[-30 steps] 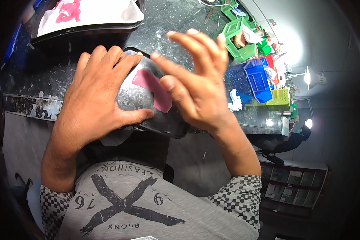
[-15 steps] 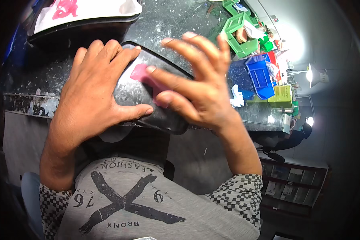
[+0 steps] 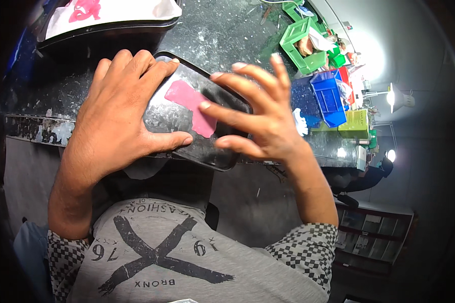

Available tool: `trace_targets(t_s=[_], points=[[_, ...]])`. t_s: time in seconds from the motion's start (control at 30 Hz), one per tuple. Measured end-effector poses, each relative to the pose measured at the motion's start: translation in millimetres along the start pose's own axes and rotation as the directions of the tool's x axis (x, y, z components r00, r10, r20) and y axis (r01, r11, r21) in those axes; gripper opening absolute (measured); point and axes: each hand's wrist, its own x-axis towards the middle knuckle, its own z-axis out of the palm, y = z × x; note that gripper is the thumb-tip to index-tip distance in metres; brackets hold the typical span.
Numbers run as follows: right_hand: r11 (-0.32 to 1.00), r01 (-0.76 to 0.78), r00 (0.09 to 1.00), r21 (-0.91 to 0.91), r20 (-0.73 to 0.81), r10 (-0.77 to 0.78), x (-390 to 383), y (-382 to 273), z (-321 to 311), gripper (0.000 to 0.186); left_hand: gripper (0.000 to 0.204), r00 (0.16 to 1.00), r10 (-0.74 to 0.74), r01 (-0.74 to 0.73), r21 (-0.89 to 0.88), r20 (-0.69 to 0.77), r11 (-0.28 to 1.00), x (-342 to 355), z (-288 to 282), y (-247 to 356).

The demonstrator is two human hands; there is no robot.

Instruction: The person picks up a pink wax component from a tray, places it on a lid, and rubs it with their fingers to flatten and shape it.

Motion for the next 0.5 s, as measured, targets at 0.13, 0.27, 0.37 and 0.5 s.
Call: trace_targets(t_s=[0.13,0.27,0.37,0.5], points=[[0.999,-0.001,0.997,-0.033,-0.079,-0.001,-4.6,-3.0,0.6,0.066,0.090,1.000,0.002,-0.001,-0.026,0.031,1.000,0.0,2.0,1.2],[1.000,0.012,0.999,0.021,-0.048,-0.011,-3.3,-14.0,-4.8,0.063,0.091,0.999,-0.018,0.018,-0.011,0.048,1.000,-1.5,-0.2,0.5],[0.999,-0.033,0.991,-0.017,-0.128,0.031,-8.6,-11.7,-7.7,0.061,0.092,1.000,0.013,-0.013,0.008,0.009,1.000,-0.2,2.4,0.7],[0.993,0.011,0.999,0.115,-0.045,-0.006,-7.9,-12.7,10.3,0.061,0.092,1.000,0.006,-0.006,0.002,0.030,1.000,1.6,1.0,0.9]])
